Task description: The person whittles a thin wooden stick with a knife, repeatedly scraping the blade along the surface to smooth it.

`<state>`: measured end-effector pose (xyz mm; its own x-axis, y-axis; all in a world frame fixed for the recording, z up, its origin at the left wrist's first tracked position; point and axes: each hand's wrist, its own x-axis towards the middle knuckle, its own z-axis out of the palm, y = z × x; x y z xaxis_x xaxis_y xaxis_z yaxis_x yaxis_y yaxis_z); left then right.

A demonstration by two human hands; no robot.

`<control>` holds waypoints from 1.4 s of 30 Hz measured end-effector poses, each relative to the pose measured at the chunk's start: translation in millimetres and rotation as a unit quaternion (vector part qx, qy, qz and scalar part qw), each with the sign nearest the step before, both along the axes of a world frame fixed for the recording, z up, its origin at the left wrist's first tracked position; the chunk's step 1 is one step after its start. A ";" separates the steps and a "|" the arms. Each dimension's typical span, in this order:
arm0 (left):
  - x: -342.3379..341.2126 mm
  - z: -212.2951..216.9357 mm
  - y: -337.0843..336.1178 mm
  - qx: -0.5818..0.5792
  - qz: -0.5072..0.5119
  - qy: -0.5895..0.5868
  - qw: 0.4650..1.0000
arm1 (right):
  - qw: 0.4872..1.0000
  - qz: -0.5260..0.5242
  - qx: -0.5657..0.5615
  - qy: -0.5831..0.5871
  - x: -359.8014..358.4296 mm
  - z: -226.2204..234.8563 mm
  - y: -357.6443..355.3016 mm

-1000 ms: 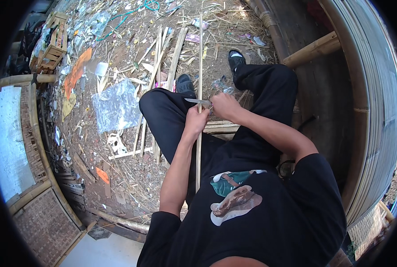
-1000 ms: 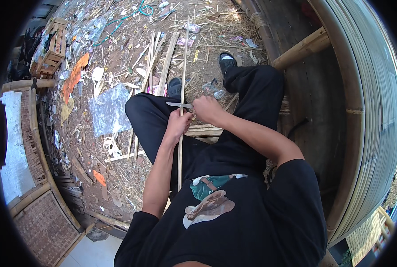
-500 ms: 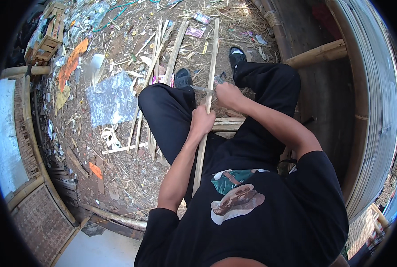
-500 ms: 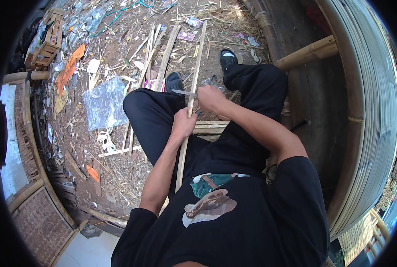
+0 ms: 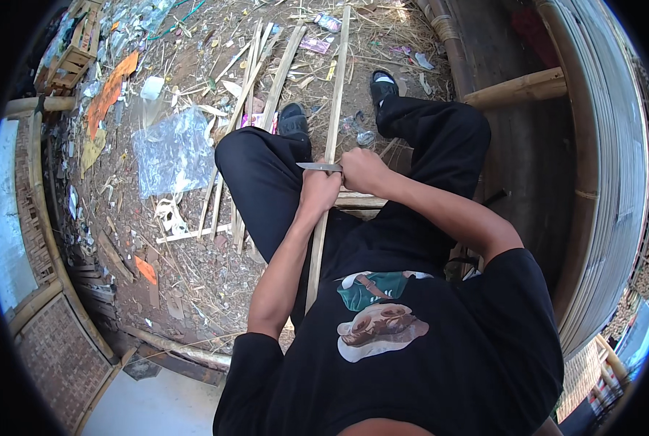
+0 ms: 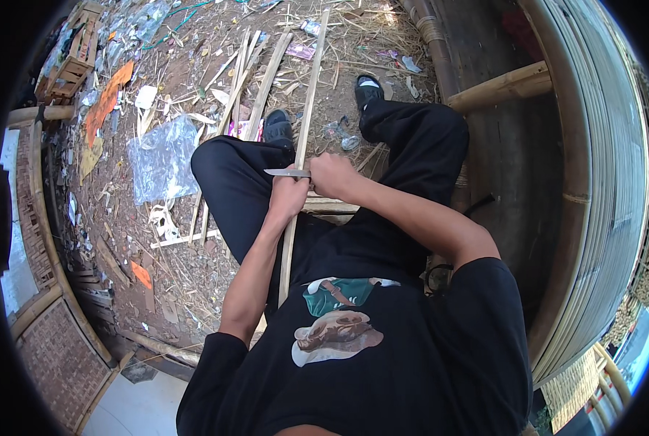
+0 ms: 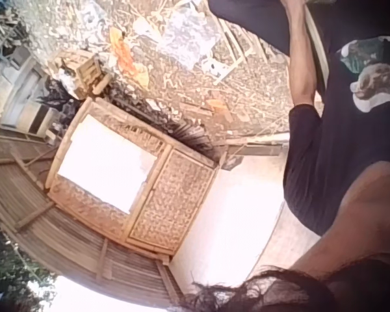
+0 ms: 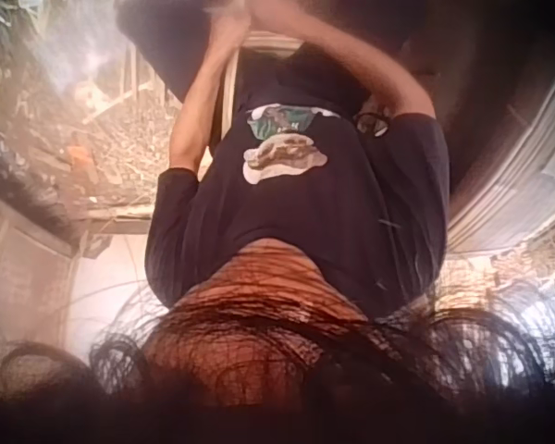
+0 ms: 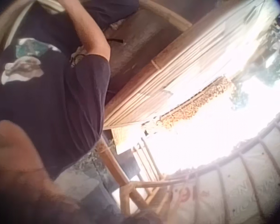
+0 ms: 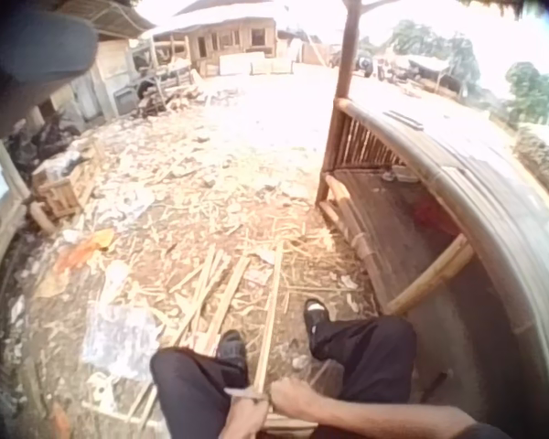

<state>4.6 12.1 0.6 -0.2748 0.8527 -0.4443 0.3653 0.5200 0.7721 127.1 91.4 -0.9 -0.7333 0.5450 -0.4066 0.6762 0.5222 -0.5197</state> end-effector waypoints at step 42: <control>-6.2 34.7 -12.8 -0.084 0.069 -0.424 0.899 | 0.935 -0.276 -0.092 0.203 16.0 9.4 55.8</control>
